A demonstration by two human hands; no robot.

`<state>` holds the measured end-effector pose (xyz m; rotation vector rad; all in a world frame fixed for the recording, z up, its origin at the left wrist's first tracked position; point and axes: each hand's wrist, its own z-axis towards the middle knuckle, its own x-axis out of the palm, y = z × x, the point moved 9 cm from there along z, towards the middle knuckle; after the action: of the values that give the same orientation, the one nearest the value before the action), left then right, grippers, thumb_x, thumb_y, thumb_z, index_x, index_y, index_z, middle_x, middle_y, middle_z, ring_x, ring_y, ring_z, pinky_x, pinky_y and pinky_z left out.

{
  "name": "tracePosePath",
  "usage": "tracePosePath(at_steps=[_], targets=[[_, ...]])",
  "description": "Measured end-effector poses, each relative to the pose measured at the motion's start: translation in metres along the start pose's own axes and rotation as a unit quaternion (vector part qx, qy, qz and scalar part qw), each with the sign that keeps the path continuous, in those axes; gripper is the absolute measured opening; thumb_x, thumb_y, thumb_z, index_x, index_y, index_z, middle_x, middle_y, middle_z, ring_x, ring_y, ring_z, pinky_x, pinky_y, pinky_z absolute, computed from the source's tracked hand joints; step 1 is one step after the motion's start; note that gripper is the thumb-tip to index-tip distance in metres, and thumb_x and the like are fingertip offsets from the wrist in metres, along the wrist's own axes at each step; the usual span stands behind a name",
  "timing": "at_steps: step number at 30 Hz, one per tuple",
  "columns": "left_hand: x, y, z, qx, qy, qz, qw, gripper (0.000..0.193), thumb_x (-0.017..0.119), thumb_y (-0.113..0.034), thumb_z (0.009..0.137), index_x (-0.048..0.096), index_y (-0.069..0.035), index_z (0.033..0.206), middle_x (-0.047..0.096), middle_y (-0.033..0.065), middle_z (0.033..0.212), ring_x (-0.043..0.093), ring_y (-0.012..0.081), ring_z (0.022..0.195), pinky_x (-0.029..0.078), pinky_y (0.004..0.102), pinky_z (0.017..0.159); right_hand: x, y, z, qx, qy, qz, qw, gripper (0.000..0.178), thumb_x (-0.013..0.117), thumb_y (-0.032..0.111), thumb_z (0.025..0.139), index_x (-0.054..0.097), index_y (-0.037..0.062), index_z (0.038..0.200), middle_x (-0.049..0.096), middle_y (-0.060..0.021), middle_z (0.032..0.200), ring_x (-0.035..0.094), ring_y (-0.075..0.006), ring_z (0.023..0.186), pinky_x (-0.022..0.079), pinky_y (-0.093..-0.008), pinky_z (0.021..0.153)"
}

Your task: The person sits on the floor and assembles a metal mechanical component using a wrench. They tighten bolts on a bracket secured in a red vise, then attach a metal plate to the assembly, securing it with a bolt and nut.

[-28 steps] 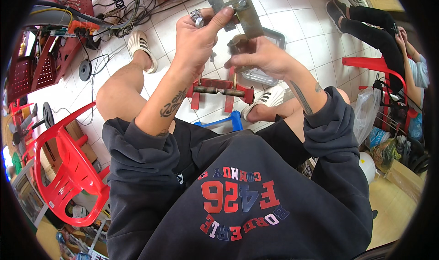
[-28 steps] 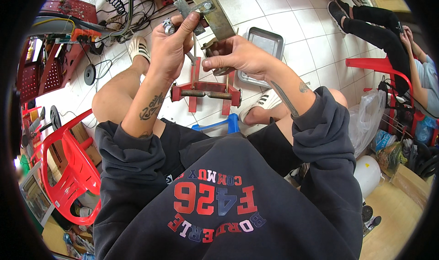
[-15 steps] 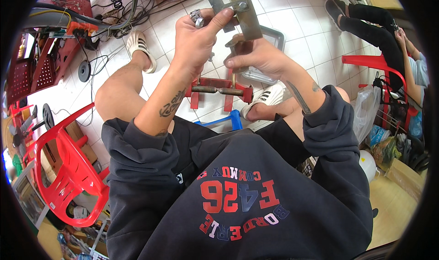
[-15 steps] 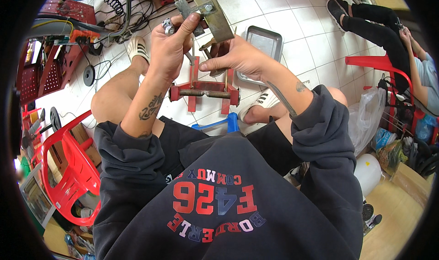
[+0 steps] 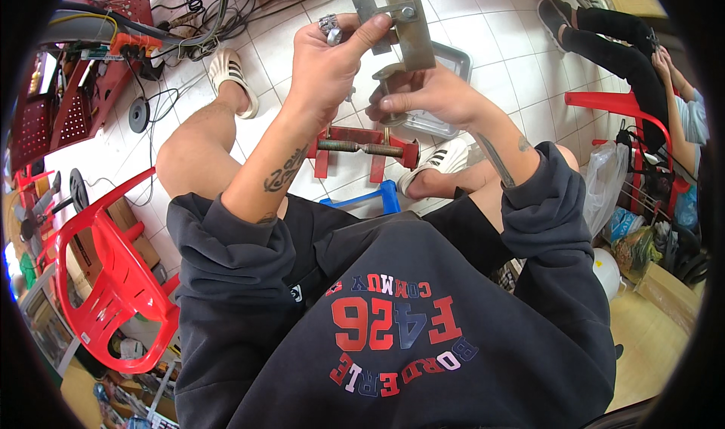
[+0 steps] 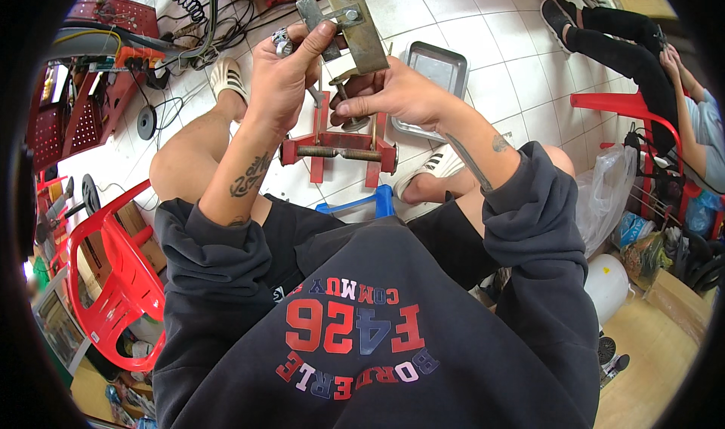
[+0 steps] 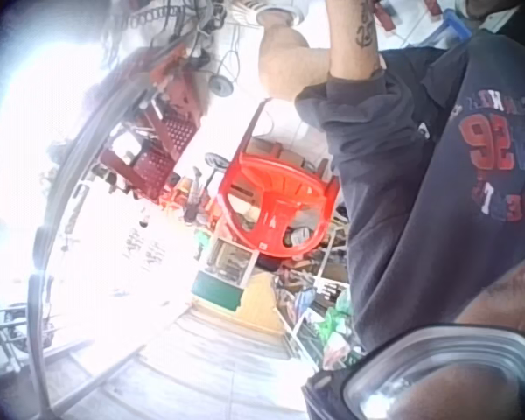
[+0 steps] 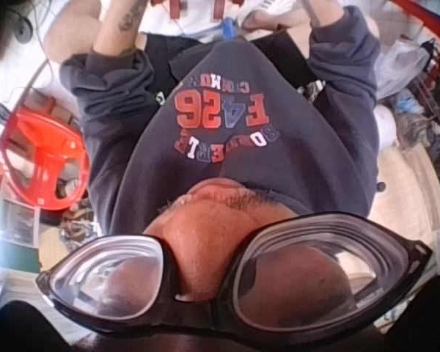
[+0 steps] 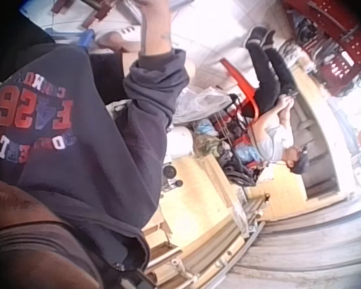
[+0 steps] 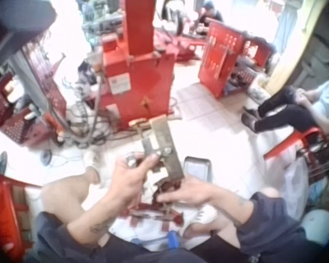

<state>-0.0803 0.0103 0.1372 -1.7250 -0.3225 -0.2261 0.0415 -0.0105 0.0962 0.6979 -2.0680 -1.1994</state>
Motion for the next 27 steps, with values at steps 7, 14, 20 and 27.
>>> tracePosePath(at_steps=[7,14,20,27], targets=[[-0.006,-0.001,0.002,-0.002,-0.007,-0.006,1.000,0.018,0.073,-0.020,0.092,0.068,-0.005,0.084,0.051,-0.0073,0.060,0.031,0.0003,0.047,0.021,0.0218,0.043,0.002,0.005,-0.001,0.029,-0.017,0.006,0.999,0.034,0.074,0.015,0.088,0.061,-0.0017,0.115,0.072,-0.0125,0.099,0.070,-0.0194,0.094,0.054,-0.0332,0.088],[-0.006,-0.004,0.001,0.002,-0.018,-0.004,1.000,0.017,0.071,-0.017,0.093,0.068,-0.006,0.081,0.046,-0.0089,0.056,0.030,0.0006,0.046,0.019,0.0225,0.043,-0.005,0.010,-0.002,-0.014,-0.016,-0.009,1.000,0.038,0.080,0.015,0.083,0.063,0.0003,0.113,0.072,-0.0100,0.099,0.068,-0.0153,0.089,0.053,-0.0296,0.083],[-0.008,0.007,0.004,0.021,-0.004,-0.006,1.000,0.025,0.077,-0.025,0.088,0.075,-0.001,0.096,0.061,-0.0057,0.064,0.030,-0.0002,0.048,0.020,0.0220,0.042,0.002,0.006,-0.001,0.001,-0.077,0.001,0.997,0.034,0.086,0.016,0.076,0.068,0.0017,0.101,0.066,0.0001,0.081,0.060,-0.0082,0.074,0.050,-0.0251,0.074],[-0.010,0.008,0.004,-0.001,-0.013,-0.002,1.000,0.025,0.077,-0.023,0.089,0.074,0.000,0.098,0.066,-0.0013,0.069,0.036,0.0003,0.050,0.026,0.0211,0.044,-0.007,-0.001,0.002,0.005,-0.080,-0.027,0.996,0.026,0.088,0.021,0.075,0.067,0.0058,0.079,0.058,0.0047,0.070,0.053,-0.0068,0.068,0.047,-0.0254,0.069]])
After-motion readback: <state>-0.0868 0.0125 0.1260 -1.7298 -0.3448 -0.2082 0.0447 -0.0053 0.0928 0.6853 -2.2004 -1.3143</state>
